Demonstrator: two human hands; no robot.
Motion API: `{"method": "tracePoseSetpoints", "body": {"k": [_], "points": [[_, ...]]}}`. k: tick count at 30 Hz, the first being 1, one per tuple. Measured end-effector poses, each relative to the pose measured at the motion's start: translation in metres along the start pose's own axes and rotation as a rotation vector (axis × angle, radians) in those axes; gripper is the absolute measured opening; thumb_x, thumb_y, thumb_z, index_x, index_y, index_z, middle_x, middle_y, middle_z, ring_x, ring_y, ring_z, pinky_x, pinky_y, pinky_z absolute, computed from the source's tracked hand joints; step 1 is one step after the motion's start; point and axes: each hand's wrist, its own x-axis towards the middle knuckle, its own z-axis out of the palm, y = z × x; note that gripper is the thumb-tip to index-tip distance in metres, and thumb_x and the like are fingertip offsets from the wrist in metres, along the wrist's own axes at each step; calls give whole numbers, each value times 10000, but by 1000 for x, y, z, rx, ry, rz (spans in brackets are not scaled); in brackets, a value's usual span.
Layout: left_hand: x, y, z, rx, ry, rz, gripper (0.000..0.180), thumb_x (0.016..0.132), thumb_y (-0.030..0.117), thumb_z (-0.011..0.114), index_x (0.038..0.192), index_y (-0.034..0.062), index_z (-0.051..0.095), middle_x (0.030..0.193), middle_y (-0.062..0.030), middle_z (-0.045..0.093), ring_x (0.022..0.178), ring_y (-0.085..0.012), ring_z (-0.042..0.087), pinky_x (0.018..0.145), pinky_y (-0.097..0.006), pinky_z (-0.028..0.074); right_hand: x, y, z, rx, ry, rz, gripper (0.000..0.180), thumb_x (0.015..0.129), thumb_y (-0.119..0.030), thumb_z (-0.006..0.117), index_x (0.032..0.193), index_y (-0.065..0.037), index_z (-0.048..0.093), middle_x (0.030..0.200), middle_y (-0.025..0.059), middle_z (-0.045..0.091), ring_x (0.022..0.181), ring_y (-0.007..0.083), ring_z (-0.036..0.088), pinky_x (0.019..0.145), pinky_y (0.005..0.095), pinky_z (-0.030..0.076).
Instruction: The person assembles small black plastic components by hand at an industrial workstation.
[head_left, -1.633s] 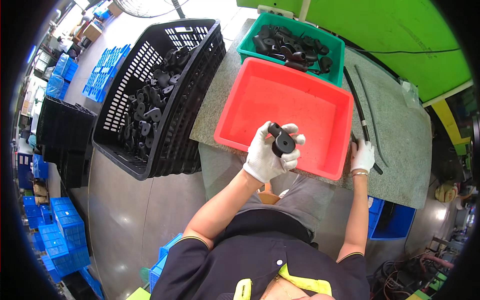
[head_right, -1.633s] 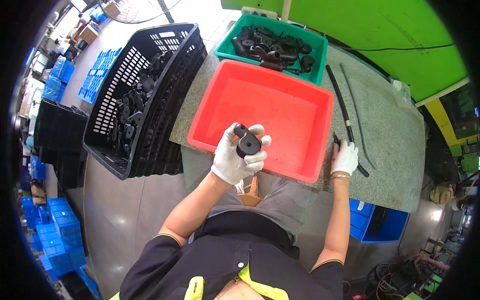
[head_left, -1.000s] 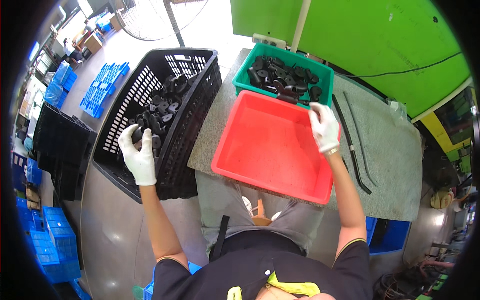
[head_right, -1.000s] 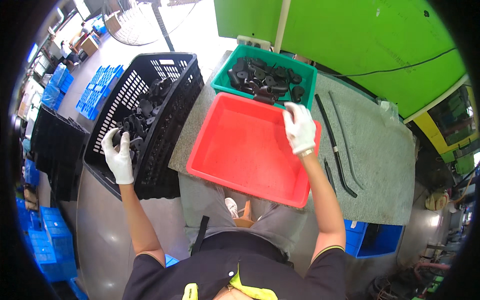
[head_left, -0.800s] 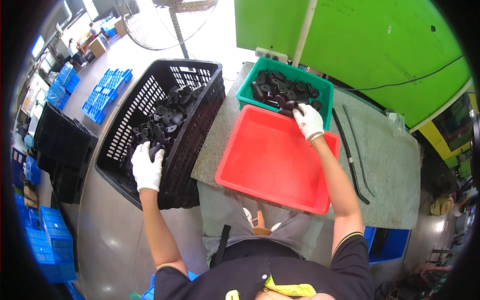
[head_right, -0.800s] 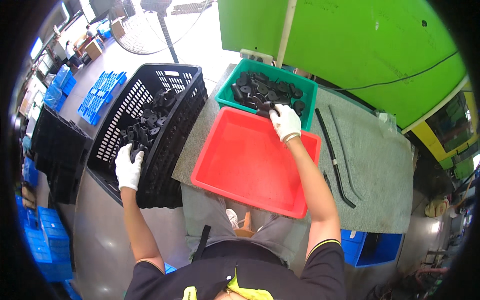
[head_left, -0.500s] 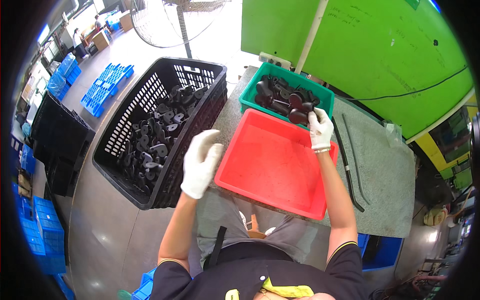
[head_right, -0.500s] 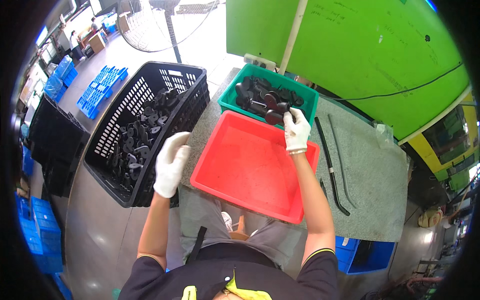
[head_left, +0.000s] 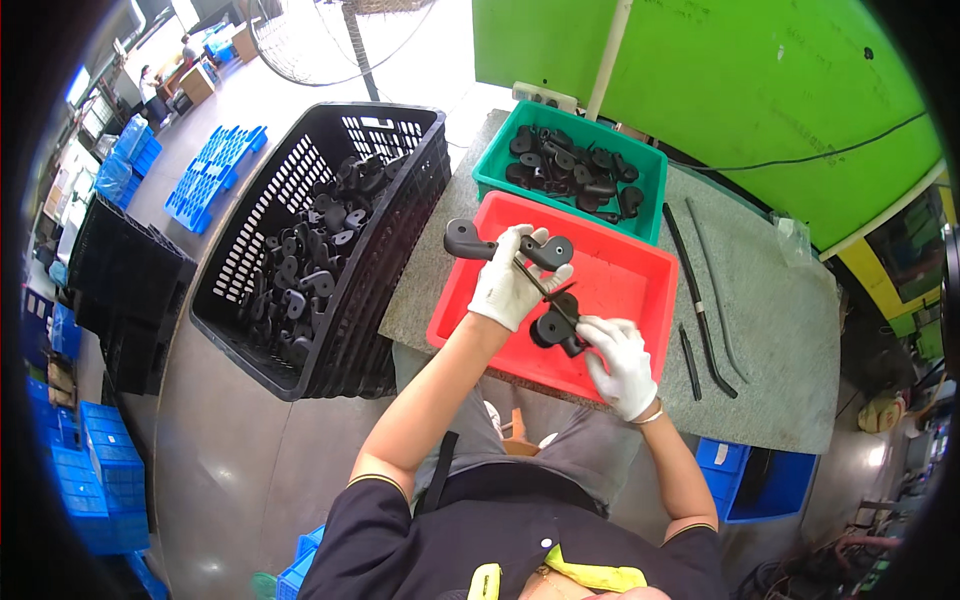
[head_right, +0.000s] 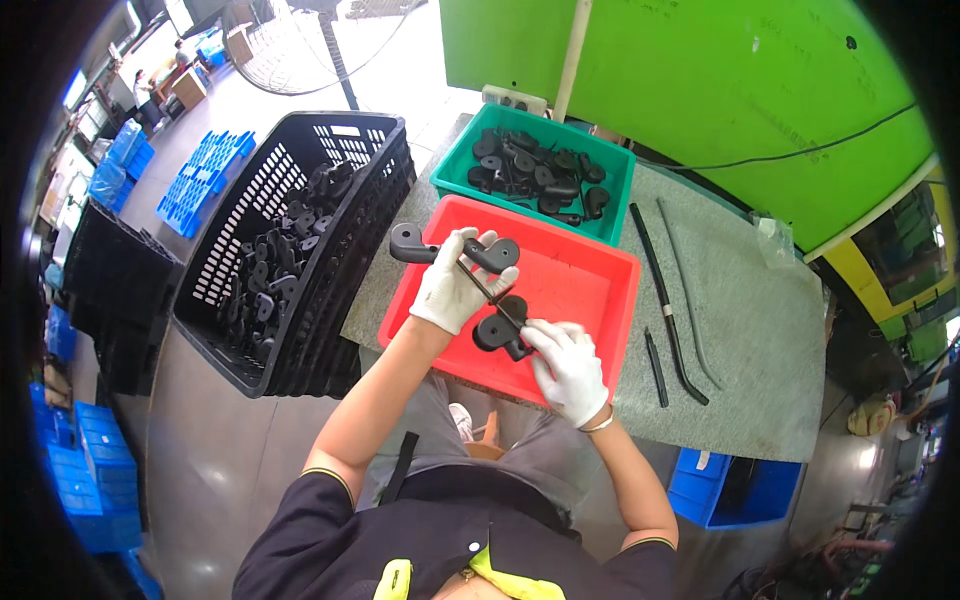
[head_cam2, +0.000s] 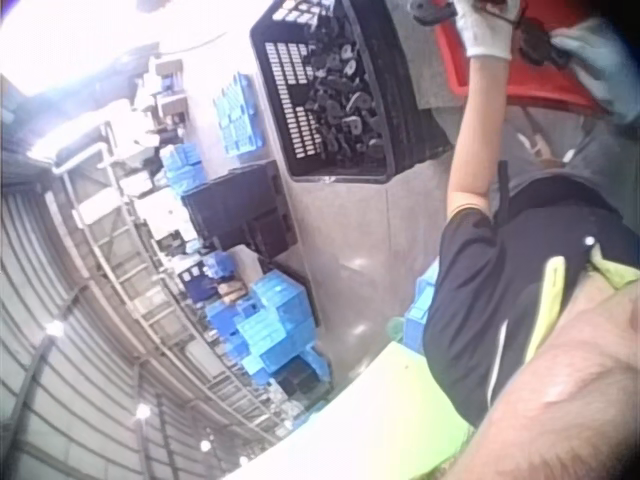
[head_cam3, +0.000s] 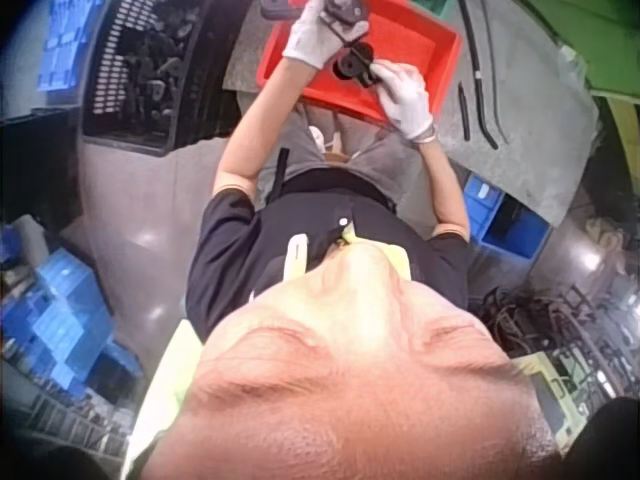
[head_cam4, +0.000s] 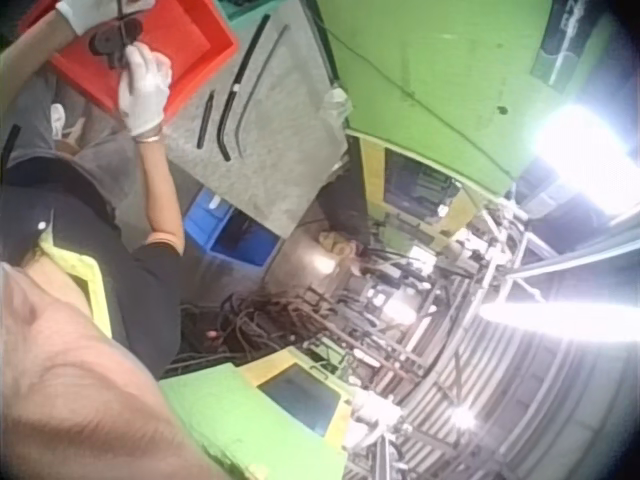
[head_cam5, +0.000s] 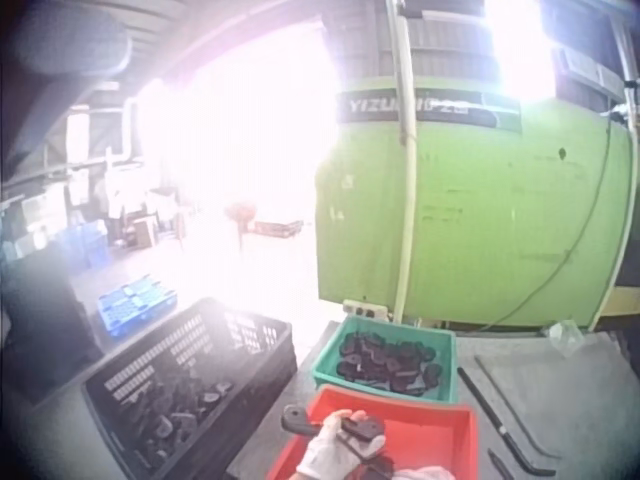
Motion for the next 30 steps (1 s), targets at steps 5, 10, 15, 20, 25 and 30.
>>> {"method": "tracePoseSetpoints", "body": {"k": [5,10,15,20,25,30], "points": [[-5,-12,5,-143,105,39,312,929,411,559,1129,177,508,1158,-45,536,1095,-244,535,838,-530,508,17,8,3,246,-52,185,406,773,-83,605,1178,-62,582,1095,122,633,1004,317,570,902,413,445],[-8,-48,13,3,11,90,421,972,333,522,1338,165,400,1274,-74,503,1174,-228,497,904,-490,471,20,39,41,360,-51,543,259,893,-223,591,1072,-41,627,847,94,687,765,223,642,721,333,501],[-12,-21,-29,489,-516,274,849,891,494,588,1510,132,134,1524,-131,263,1396,-253,274,1098,-455,272,18,41,30,859,62,635,151,963,-111,544,1044,-9,621,803,50,653,731,103,614,660,235,480],[-30,27,-12,329,-609,136,938,830,740,457,1478,91,257,1518,-107,294,1424,-218,231,1126,-426,235,14,54,6,762,1,498,138,930,-10,529,1037,12,613,843,75,647,775,136,628,728,262,500],[-16,24,-3,875,-742,31,823,795,259,665,1463,13,252,1470,-149,341,1406,-243,262,1159,-397,183,15,61,16,685,78,316,130,945,-44,507,1021,14,596,842,74,633,745,138,612,709,262,496],[-11,-11,4,752,-673,177,1026,675,215,812,1487,53,205,1471,-120,294,1396,-232,247,1153,-373,190,11,54,16,871,39,454,174,989,-154,479,1030,-2,553,791,71,614,670,132,588,630,252,481]]}}
